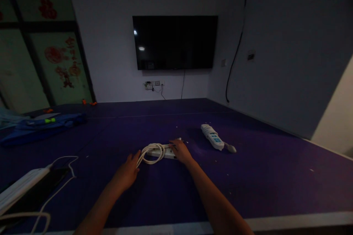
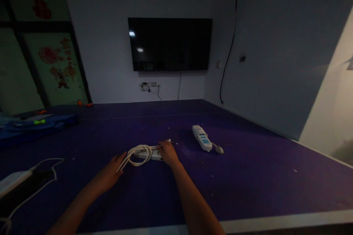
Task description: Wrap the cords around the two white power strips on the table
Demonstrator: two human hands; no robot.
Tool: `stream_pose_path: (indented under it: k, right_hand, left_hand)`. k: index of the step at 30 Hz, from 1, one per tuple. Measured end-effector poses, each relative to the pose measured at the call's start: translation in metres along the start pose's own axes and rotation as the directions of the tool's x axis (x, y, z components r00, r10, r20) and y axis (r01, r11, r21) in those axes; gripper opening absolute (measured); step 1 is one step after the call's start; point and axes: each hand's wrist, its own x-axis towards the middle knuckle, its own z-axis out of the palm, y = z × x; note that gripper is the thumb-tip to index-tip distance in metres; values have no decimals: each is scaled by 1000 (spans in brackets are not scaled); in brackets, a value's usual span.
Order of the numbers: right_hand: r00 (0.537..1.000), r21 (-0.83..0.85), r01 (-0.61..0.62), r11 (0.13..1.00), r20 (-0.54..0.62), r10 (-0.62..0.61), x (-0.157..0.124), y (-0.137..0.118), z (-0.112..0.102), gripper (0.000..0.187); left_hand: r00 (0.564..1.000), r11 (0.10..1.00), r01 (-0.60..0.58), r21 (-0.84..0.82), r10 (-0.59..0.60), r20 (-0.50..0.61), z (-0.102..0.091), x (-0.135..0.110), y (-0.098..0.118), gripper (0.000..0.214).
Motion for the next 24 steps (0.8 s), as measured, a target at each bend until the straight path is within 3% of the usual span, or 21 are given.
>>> stream_pose_path:
  k: [3,9,15,19,24]
  right_hand:
    - [999,-65,12,998,41,-10,-5,-1,-2,36]
    - [998,-118,50,992,-41,-55,-8,-5,-5,38]
    - [971,-63,33,997,-234,-47,-8,3,-11,44]
    - [953,-10,-66,998,-298,60,-9,13,-15,48]
    - [931,10,-165,986,-328,159,-10,18,-21,55]
  left_hand:
    - [999,999,-40,28,41,-20,0,13,-2,62]
    - [975,973,-127,192,158,-158,-2,35,22,98]
    - [927,883,-372,287,367,74,-6,77,52,109]
    - [915,870,-395,296,342,213,-4,104,58,98]
    - [931,895,-357,267,319,177,3,116,51,64]
